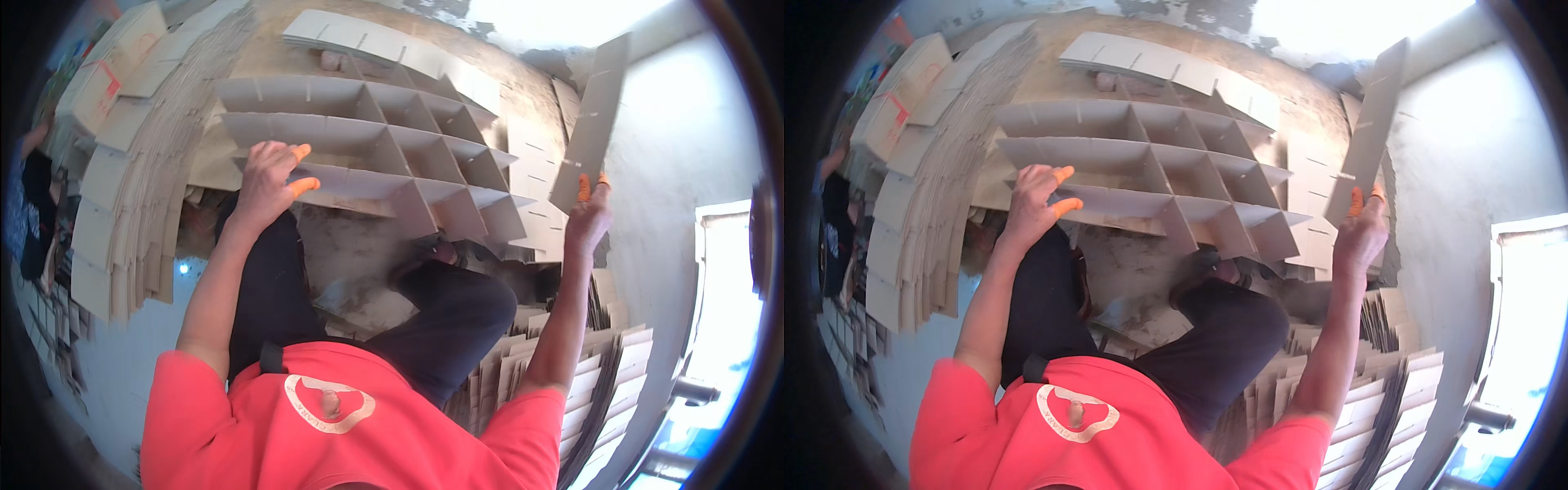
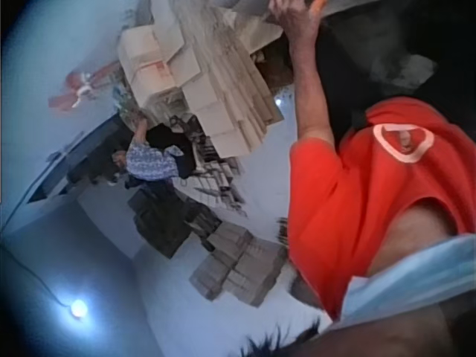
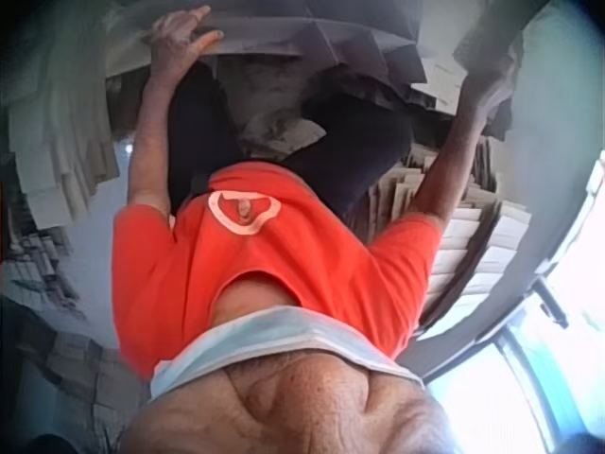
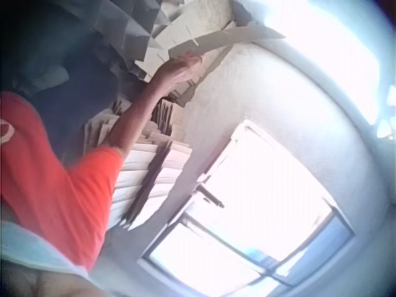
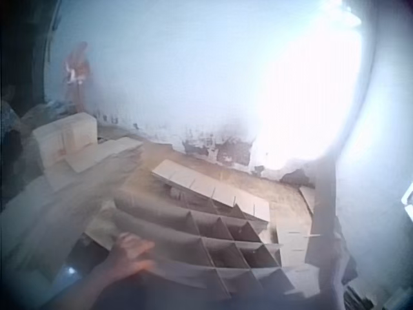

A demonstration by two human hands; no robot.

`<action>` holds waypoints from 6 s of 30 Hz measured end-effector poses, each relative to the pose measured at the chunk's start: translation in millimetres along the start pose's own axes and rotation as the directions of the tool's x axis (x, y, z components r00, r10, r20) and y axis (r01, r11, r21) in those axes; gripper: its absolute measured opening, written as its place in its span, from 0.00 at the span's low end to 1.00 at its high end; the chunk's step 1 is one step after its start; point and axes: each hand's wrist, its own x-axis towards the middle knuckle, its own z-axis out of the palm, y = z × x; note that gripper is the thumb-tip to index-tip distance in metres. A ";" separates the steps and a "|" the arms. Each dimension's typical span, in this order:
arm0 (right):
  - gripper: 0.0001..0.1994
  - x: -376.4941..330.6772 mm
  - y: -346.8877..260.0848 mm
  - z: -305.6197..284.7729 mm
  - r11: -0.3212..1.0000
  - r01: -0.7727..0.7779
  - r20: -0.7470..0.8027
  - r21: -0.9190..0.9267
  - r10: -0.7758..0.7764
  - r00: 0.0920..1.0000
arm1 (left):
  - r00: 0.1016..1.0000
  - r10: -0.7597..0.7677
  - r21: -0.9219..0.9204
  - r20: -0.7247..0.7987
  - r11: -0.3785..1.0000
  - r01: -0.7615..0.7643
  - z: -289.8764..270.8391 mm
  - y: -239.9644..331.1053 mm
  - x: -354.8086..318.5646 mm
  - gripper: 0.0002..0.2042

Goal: The person sits on the floor and repeatedly folds pre-scored cardboard sheets into multi-compartment dividers. They pick up flat sheets, fold along scored lines to form a grid of compartments, and place the finished dividers into a growing stack. The process is continuous and repetitive.

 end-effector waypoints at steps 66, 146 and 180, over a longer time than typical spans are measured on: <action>0.22 -43.2 -244.1 27.8 0.591 -0.018 0.416 0.806 -0.545 0.728 | 0.997 0.071 -0.102 0.006 0.992 -0.070 20.0 -18.4 0.2 0.03; 0.33 -51.5 -288.6 -7.9 0.543 -0.195 0.478 0.817 -0.449 0.755 | 0.929 -0.279 -0.344 -0.244 0.920 0.186 -2.1 -33.3 -33.3 0.10; 0.46 1.0 -237.1 92.8 0.882 0.334 0.202 0.333 -0.413 0.888 | 0.996 0.070 0.031 0.057 0.997 -0.072 -25.2 -24.9 11.3 0.47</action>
